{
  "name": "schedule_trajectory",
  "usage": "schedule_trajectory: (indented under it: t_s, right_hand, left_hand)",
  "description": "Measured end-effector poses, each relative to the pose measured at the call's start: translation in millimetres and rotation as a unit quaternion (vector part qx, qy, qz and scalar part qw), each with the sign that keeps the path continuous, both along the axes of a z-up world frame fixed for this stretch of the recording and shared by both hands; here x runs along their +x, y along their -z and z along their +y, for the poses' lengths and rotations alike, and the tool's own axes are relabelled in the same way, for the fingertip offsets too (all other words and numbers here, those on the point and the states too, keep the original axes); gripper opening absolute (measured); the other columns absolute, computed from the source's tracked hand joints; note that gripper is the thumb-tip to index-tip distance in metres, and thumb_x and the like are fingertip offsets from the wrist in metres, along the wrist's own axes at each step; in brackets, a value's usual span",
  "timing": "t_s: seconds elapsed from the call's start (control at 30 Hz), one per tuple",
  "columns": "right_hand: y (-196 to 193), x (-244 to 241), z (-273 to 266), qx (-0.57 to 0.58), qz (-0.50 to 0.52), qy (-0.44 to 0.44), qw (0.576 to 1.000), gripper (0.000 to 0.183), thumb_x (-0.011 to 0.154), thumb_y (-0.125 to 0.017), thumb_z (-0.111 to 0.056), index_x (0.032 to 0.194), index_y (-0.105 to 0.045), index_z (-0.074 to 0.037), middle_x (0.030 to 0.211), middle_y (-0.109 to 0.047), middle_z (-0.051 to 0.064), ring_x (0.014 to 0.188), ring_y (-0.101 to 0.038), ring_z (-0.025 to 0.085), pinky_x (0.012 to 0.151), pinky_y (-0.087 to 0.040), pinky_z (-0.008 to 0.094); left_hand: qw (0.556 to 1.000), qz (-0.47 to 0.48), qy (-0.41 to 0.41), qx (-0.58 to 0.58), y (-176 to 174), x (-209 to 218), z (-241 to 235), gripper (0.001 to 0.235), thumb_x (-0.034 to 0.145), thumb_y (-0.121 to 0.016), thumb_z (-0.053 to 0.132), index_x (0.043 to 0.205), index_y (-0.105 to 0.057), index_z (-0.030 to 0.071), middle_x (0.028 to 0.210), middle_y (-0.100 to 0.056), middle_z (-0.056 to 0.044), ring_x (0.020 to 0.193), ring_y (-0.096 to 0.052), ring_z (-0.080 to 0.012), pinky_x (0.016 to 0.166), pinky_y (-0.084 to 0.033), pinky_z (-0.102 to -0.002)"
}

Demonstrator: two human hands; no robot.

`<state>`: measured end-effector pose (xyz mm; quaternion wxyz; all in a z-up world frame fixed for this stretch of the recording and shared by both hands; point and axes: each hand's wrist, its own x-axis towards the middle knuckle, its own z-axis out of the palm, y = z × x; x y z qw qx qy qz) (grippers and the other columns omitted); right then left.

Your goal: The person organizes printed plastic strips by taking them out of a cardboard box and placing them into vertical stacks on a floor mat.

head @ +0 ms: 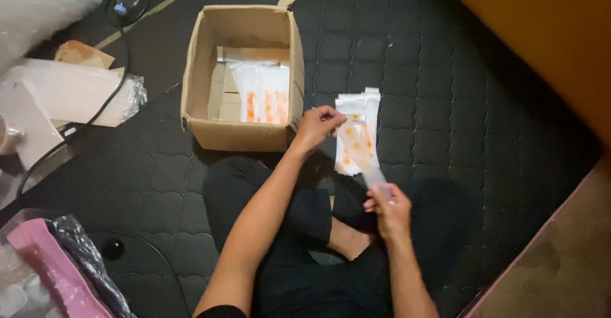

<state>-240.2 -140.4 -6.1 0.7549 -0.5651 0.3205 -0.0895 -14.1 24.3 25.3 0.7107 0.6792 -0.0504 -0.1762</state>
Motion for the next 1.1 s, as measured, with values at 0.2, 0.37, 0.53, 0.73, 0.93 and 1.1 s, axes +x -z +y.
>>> schedule_trajectory:
  t_s: [0.2, 0.37, 0.53, 0.73, 0.93, 1.1]
  right_hand:
    - [30, 1, -64, 0.143, -0.075, 0.095, 0.982, 0.013, 0.089, -0.074, -0.003, 0.098, -0.065, -0.004, 0.081, -0.073, 0.014, 0.060, -0.074, 0.019, 0.054, -0.059, 0.026]
    - [2, 24, -14, 0.221, -0.130, 0.101, 0.961, 0.015, 0.082, -0.071, -0.003, 0.094, -0.071, -0.013, 0.096, -0.075, 0.010, 0.083, -0.074, 0.024, 0.071, -0.061, 0.033]
    - [39, 63, 62, 0.216, -0.098, 0.045, 0.970, 0.014, 0.089, -0.076, -0.003, 0.099, -0.066, -0.006, 0.085, -0.070, 0.009, 0.069, -0.070, 0.018, 0.058, -0.058, 0.025]
    - [-22, 75, 75, 0.128, -0.045, 0.062, 0.989, 0.014, 0.090, -0.079, -0.007, 0.093, -0.068, 0.002, 0.069, -0.064, 0.009, 0.053, -0.062, 0.015, 0.046, -0.052, 0.026]
    - [9, 76, 13, 0.116, -0.049, 0.097, 0.987, 0.012, 0.091, -0.079, -0.006, 0.092, -0.068, -0.001, 0.067, -0.064, 0.007, 0.052, -0.063, 0.013, 0.047, -0.054, 0.025]
    - [15, 68, -34, 0.134, -0.095, 0.147, 0.975, 0.013, 0.095, -0.077, -0.010, 0.096, -0.064, -0.008, 0.078, -0.065, 0.002, 0.063, -0.063, 0.011, 0.057, -0.055, 0.022]
  left_hand:
    - [1.000, 0.007, 0.027, 0.006, -37, -41, 26, 0.019, 0.089, -0.076, 0.011, 0.103, -0.075, -0.001, 0.080, -0.072, -0.017, 0.063, -0.076, -0.0240, 0.060, -0.061, -0.033]
    - [0.998, 0.025, -0.055, -0.007, -20, -77, 28, 0.021, 0.091, -0.075, 0.015, 0.104, -0.074, 0.000, 0.079, -0.072, -0.017, 0.066, -0.074, -0.0223, 0.061, -0.057, -0.028]
    - [0.994, 0.056, -0.081, 0.042, 43, -115, 6, 0.014, 0.087, -0.080, 0.021, 0.095, -0.078, 0.011, 0.072, -0.071, -0.007, 0.063, -0.067, -0.0134, 0.059, -0.051, -0.027]
    - [0.992, 0.056, -0.111, 0.035, 56, -104, 29, 0.013, 0.088, -0.076, 0.016, 0.096, -0.074, 0.006, 0.071, -0.068, -0.006, 0.065, -0.064, -0.0129, 0.063, -0.050, -0.026]
    - [0.987, 0.076, -0.139, 0.035, 30, -92, 46, 0.010, 0.085, -0.076, 0.013, 0.094, -0.075, 0.007, 0.070, -0.070, -0.004, 0.062, -0.066, -0.0111, 0.064, -0.050, -0.023]
    - [0.979, 0.090, -0.171, 0.058, 29, -82, 50, 0.009, 0.085, -0.076, 0.015, 0.093, -0.077, 0.010, 0.066, -0.069, -0.004, 0.058, -0.061, -0.0084, 0.057, -0.050, -0.023]
